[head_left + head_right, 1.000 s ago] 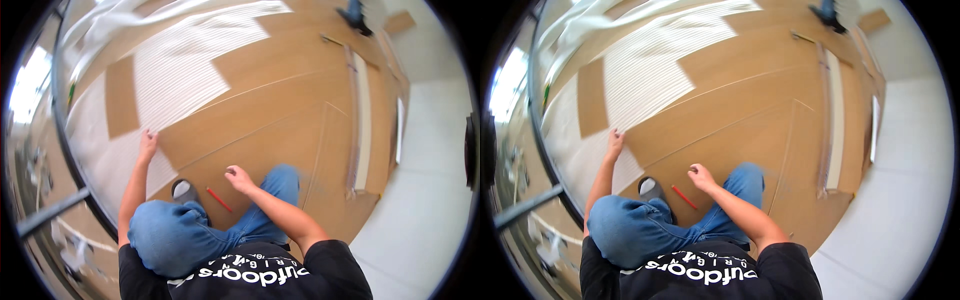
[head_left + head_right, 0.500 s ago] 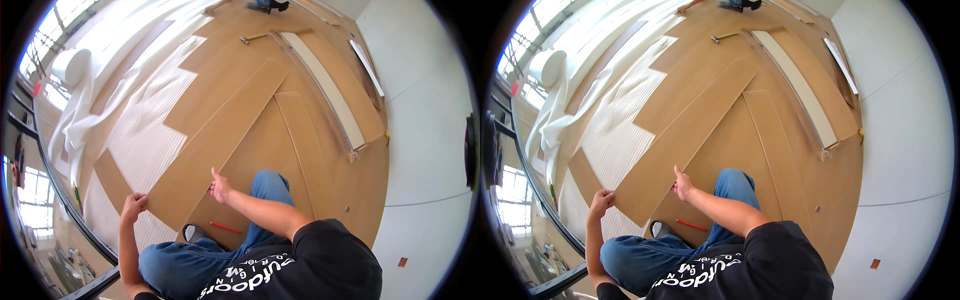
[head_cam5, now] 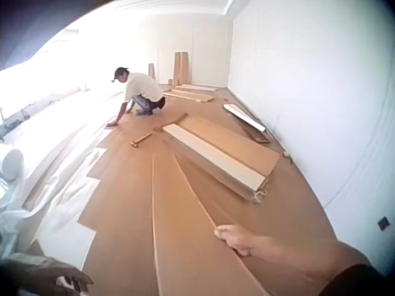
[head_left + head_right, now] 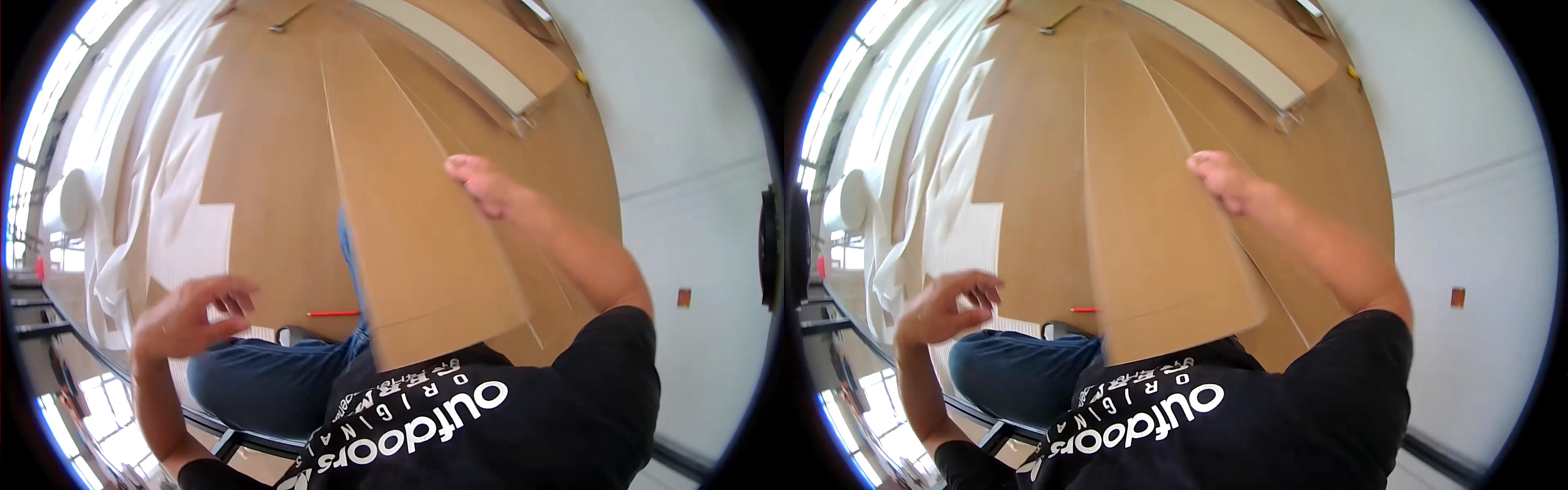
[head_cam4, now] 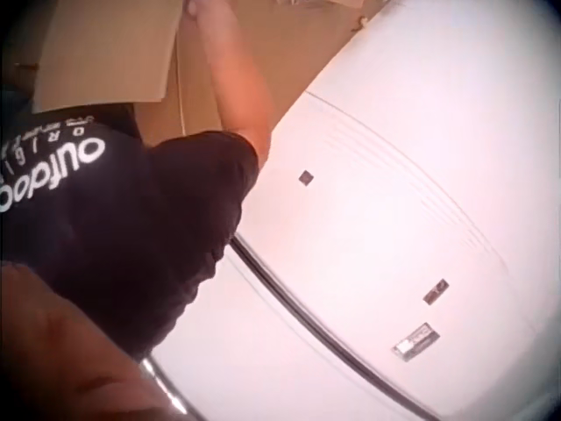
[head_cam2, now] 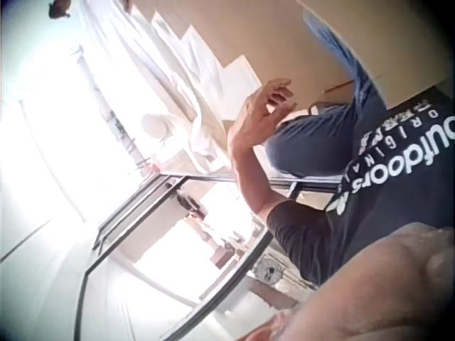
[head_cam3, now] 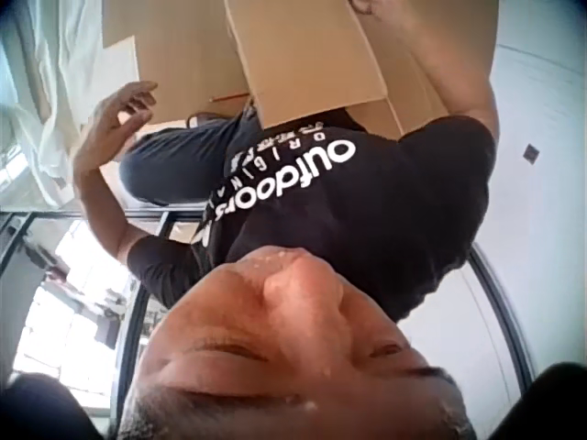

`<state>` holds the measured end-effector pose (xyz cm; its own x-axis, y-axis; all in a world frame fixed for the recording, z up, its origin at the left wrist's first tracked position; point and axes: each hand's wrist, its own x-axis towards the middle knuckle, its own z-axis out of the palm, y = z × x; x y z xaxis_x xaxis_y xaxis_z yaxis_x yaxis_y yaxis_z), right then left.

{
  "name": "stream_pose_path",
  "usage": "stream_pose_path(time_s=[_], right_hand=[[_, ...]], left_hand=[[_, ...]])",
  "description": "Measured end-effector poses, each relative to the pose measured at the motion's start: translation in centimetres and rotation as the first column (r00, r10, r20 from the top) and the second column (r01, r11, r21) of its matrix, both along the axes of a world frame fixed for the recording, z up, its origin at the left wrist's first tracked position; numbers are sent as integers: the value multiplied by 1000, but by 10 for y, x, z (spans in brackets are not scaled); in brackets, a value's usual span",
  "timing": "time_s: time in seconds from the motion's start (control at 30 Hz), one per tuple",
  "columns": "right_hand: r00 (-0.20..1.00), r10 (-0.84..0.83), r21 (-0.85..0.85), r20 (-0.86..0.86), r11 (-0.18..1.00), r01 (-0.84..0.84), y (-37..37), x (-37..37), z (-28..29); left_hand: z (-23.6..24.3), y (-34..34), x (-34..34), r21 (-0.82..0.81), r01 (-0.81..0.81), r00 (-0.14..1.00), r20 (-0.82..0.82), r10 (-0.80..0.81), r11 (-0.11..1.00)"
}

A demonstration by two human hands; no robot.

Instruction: The person marks a laminate plank with a pencil and a square, then carries the plank to a table saw and makes a cut.

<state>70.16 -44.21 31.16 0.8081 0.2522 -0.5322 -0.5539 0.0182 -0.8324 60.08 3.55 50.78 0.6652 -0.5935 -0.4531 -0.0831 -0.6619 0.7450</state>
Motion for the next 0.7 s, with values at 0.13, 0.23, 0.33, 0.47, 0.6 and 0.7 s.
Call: stream_pose_path(time_s=[0.13,0.23,0.33,0.47,0.6,0.7], right_hand=[[996,-38,-275,-81,961,14,-123,-23,3],[980,163,-706,-110,681,-193,-230,-67,-37],[965,258,-840,50,534,-99,-282,-125,-114],[990,111,-830,92,557,15,-302,-212,-166],[994,66,-850,84,526,37,-316,-240,-215],[978,166,-914,-125,366,-178,-281,-203,-193]], left_hand=[[-17,-8,42,-77,-216,976,-5,216,973],[-42,10,69,-122,-326,944,9,329,938],[-45,29,72,40,-393,918,73,389,919],[-58,44,67,143,-493,870,54,490,858],[-75,71,59,192,-560,828,75,556,806],[-66,84,56,262,-610,788,100,607,748]])
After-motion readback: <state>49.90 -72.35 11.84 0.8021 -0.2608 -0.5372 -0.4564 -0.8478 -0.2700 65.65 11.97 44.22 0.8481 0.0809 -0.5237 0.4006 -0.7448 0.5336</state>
